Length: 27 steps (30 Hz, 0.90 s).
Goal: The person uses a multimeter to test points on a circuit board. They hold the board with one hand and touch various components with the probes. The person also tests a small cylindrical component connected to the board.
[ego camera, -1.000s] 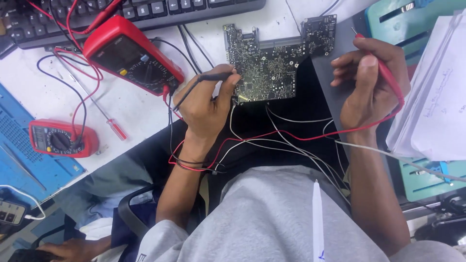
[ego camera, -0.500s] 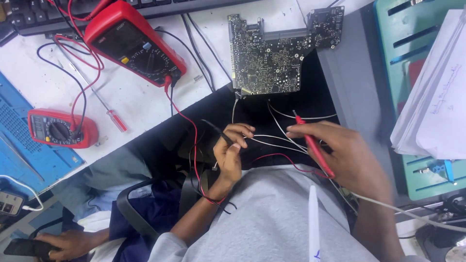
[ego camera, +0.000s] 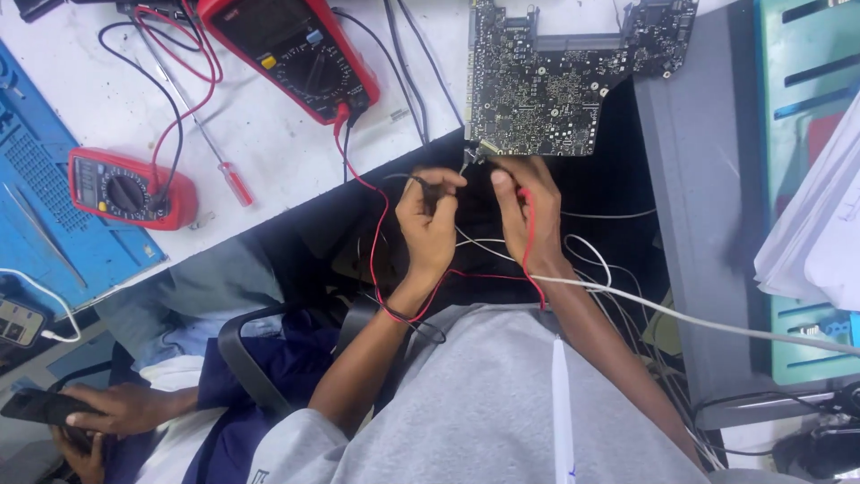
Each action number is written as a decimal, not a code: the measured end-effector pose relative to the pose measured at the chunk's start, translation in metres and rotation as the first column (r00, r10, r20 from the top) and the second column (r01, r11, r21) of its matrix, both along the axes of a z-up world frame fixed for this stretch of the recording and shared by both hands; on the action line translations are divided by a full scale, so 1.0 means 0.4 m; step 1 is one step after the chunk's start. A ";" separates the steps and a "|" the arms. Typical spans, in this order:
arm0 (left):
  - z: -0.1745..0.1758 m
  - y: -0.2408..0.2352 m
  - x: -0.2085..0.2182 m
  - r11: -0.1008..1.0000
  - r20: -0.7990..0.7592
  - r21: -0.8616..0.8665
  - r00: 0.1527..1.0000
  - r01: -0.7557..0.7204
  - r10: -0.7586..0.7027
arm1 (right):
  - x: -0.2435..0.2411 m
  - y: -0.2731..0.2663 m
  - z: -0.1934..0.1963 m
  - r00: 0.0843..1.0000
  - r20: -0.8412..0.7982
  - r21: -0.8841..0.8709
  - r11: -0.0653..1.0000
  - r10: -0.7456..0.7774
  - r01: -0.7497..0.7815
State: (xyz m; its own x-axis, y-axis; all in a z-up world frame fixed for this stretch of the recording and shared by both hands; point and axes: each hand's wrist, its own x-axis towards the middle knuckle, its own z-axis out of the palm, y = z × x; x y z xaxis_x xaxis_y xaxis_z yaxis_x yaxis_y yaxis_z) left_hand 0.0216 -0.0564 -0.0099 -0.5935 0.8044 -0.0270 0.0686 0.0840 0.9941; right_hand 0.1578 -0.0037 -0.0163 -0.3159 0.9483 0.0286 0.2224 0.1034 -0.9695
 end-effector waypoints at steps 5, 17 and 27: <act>0.011 0.020 0.015 0.998 -0.270 -0.051 0.963 -0.044 0.029 | -0.027 0.013 -0.096 0.995 0.064 0.013 0.997 -0.074 0.073; 0.023 0.018 -0.027 0.987 -0.392 0.016 0.909 0.161 -0.142 | -0.001 0.043 -0.048 1.000 -0.011 0.066 0.998 0.005 -0.004; 0.032 0.027 -0.029 0.970 -0.194 0.062 0.956 0.236 -0.220 | 0.020 0.039 -0.022 0.984 -0.169 -0.234 0.968 0.047 -0.087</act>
